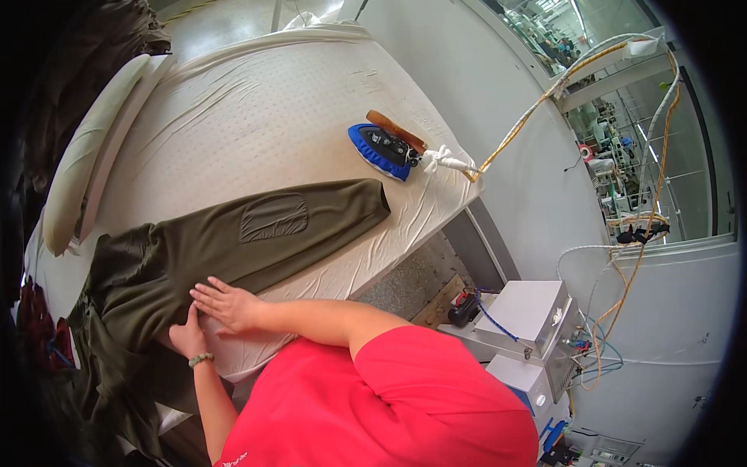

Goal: The recorder is ironing a garment on an industrial ironing table, meticulously pressing different sections of the fabric.

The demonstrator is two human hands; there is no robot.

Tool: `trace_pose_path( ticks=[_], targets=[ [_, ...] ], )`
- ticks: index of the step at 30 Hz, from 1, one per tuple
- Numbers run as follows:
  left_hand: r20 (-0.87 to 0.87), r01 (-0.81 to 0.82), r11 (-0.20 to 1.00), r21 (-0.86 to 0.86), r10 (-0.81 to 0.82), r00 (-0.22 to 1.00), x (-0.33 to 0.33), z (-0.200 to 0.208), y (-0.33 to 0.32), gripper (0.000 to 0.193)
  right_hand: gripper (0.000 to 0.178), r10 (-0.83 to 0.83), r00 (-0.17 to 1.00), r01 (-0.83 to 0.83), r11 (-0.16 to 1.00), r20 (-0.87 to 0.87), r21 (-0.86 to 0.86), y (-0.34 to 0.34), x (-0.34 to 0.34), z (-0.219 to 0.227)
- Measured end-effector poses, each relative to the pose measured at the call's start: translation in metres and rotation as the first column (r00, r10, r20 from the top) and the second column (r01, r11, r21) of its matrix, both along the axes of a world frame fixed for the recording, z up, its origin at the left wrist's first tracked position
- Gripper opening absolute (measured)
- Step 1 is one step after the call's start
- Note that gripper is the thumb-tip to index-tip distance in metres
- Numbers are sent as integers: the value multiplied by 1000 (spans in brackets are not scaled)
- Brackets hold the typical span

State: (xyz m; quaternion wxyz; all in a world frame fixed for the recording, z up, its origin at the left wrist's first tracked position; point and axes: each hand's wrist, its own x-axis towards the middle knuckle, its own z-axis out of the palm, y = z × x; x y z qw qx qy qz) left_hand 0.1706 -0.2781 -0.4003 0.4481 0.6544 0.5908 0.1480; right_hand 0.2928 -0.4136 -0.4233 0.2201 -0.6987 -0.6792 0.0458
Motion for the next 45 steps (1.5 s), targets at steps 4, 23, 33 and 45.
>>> trace_pose_path(
  ticks=[4, 23, 33, 45],
  targets=[
    [-157, 178, 982, -61, -185, 970, -15, 20, -3, 38, 89, -31, 998, 29, 999, 53, 31, -3, -9, -10],
    [-103, 836, 220, 502, -945, 311, 112, 5, -101, 51, 35, -859, 272, 864, 416, -434, -284, -305, 274, 47],
    [-508, 764, 308, 567, -600, 618, 139, -12, -113, 52, 29, -647, 279, 800, 566, -710, -202, -298, 267, 64],
    [-561, 718, 404, 567, -448, 696, 157, -22, -146, 69, 43, -411, 417, 415, 880, -811, -232, -295, 274, 132]
  ],
)
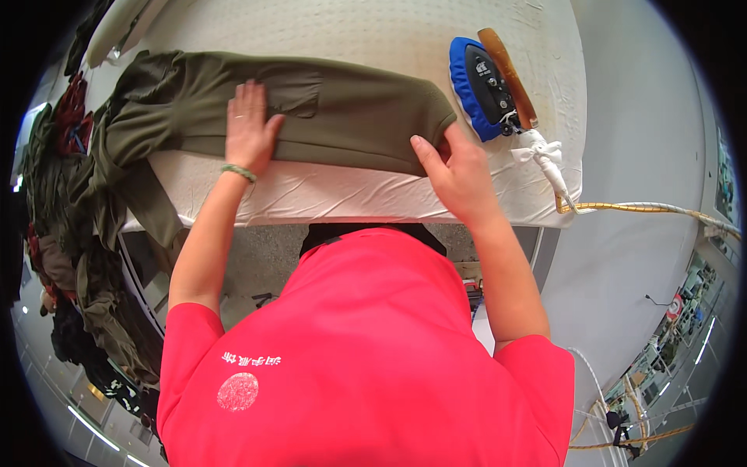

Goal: The recorder is ironing a garment on an industrial ironing table, meticulously pressing different sections of the fabric.

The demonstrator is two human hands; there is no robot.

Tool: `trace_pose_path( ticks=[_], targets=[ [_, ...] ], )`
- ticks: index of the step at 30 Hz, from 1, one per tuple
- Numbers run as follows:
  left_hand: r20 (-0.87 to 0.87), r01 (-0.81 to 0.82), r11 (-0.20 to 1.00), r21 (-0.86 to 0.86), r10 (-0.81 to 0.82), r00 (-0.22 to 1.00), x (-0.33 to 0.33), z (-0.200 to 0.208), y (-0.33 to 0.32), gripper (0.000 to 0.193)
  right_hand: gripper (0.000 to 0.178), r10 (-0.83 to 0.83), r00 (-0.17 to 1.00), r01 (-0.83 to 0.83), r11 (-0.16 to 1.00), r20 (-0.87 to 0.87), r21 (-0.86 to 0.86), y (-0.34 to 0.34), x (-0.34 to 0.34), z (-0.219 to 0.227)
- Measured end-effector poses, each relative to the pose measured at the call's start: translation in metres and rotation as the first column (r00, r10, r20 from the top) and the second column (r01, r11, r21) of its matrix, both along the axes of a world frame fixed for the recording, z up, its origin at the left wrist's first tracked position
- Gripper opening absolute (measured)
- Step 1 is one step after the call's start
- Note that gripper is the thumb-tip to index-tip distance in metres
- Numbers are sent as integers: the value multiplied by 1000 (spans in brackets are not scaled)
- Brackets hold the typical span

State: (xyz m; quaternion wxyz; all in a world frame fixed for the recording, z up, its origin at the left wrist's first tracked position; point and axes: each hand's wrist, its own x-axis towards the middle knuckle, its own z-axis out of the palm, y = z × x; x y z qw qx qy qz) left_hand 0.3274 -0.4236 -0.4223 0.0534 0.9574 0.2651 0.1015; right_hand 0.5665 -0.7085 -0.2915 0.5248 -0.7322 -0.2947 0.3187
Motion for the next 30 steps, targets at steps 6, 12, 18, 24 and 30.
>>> trace_pose_path(
  ticks=[6, 12, 18, 24, 30],
  targets=[
    [23, 349, 904, -247, -355, 935, 97, 15, -130, 69, 47, 110, 988, -137, 954, -113, -268, -11, 25, -79],
    [-23, 347, 924, -161, -355, 935, 58, 13, -87, 69, 50, 99, 993, -113, 932, -58, -344, -11, 23, -91],
    [-43, 332, 939, -89, -336, 941, 34, 14, -83, 72, 50, 147, 987, -95, 867, 69, -490, -3, 16, -73],
    [25, 496, 836, -233, -505, 863, 51, 23, -121, 70, 45, 109, 993, -72, 870, 49, -488, -12, 17, -88],
    [87, 485, 839, -246, -479, 874, 50, 25, -124, 71, 39, 88, 996, -85, 946, -5, -313, -24, 19, -97]
  ],
)
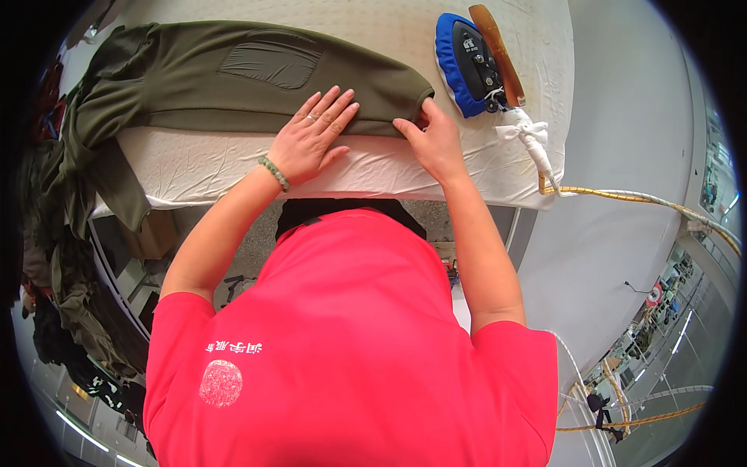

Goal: The recorder is ironing a garment on an industrial ironing table, meticulously pressing different sections of the fabric.

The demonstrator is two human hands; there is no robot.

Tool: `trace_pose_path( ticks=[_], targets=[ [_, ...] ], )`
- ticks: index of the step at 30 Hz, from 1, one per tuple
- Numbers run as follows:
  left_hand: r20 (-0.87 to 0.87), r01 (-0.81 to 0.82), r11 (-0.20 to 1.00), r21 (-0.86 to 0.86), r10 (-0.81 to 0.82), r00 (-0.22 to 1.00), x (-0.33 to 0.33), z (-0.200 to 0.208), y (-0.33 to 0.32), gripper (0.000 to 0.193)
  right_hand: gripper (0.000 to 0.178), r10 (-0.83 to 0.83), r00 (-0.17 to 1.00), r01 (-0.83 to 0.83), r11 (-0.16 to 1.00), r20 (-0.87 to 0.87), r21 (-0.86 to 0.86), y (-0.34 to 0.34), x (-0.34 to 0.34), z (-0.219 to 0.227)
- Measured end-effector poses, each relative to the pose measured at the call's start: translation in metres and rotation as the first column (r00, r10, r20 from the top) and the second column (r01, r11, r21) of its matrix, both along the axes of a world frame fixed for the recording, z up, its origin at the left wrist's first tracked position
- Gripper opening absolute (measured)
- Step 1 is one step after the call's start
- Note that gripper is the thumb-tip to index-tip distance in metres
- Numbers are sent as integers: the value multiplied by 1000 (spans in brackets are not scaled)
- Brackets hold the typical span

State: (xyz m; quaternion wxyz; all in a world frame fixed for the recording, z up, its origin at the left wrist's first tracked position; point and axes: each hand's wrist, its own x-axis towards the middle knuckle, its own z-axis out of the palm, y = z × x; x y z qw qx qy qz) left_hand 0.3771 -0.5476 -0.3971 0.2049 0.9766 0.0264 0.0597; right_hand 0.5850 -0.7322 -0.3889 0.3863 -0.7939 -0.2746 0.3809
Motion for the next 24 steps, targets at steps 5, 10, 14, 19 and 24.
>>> trace_pose_path(
  ticks=[5, 10, 14, 19, 24],
  targets=[
    [-35, 28, 1000, 11, -28, 999, 3, 0, -13, 72, 32, 46, 960, -49, 999, 276, 4, -8, -13, -2],
    [4, 109, 991, -73, -109, 994, 28, -9, -58, 71, 31, 199, 927, -126, 964, 317, -234, -6, -3, 22],
    [19, 123, 988, -97, -122, 992, 26, -13, -63, 71, 40, 5, 521, -221, 967, 854, 129, 6, 47, 73],
    [43, 108, 985, -137, -103, 994, 22, -16, -67, 72, 45, 137, 179, -50, 990, 974, -130, 25, 93, 71],
    [101, 86, 972, -217, -66, 993, 17, -20, -80, 73, 44, 53, 815, 184, 920, 577, -345, 50, 153, 62]
  ],
)
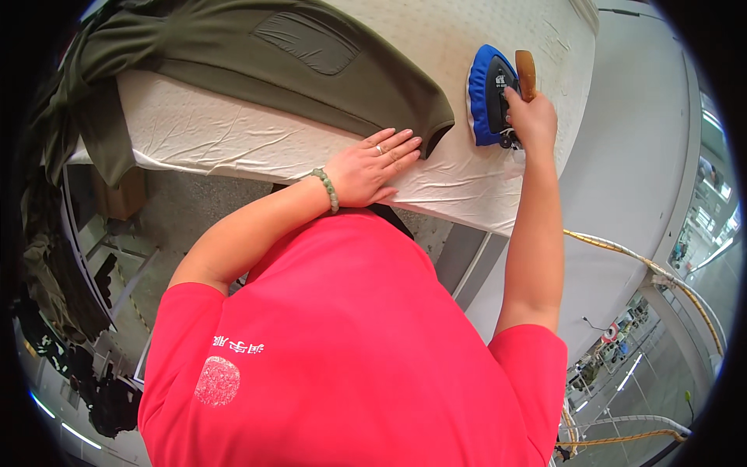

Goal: The recorder is ironing a garment on an industrial ironing table, meticulously pressing different sections of the fabric.

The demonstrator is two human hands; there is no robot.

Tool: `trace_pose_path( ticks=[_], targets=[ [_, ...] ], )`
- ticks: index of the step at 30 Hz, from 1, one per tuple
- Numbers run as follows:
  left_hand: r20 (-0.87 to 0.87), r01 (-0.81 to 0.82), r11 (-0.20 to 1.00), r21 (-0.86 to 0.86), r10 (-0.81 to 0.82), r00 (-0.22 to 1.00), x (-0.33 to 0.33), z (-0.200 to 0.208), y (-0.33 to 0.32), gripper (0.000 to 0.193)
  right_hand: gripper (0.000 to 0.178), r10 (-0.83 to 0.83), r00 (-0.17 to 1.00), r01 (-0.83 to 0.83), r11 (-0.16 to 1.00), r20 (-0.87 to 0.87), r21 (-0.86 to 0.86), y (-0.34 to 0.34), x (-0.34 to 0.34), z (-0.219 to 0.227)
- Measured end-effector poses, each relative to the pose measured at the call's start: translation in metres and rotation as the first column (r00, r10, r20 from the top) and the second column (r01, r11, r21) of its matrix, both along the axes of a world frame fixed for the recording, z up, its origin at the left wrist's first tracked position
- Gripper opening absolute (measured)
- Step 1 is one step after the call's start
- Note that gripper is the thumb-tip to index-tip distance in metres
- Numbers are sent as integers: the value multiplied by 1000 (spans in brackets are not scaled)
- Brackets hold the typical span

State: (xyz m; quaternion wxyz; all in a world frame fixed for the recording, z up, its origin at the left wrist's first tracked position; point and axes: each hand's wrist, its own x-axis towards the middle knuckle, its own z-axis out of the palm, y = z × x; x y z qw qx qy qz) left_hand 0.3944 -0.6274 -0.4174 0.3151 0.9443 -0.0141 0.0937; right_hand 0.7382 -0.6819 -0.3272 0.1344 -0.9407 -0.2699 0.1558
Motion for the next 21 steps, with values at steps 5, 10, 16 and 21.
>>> trace_pose_path(
  ticks=[5, 10, 16, 21],
  targets=[
    [-31, -36, 999, 9, 36, 999, 5, 2, 5, 75, 40, -11, 940, -12, 998, -341, -66, 65, -47, 57],
    [69, -33, 996, 79, 27, 997, -6, 4, -5, 65, 39, 544, 814, -580, 779, 203, 238, 122, -171, 61],
    [123, -750, 591, -296, 802, 584, -131, 18, 124, 20, 48, 655, 755, -651, 740, -39, -170, 86, -204, 36],
    [-432, -751, -342, -565, 898, -84, -215, 21, 278, 35, 44, 648, 761, -643, 742, -42, -190, 112, -233, 30]
  ],
)
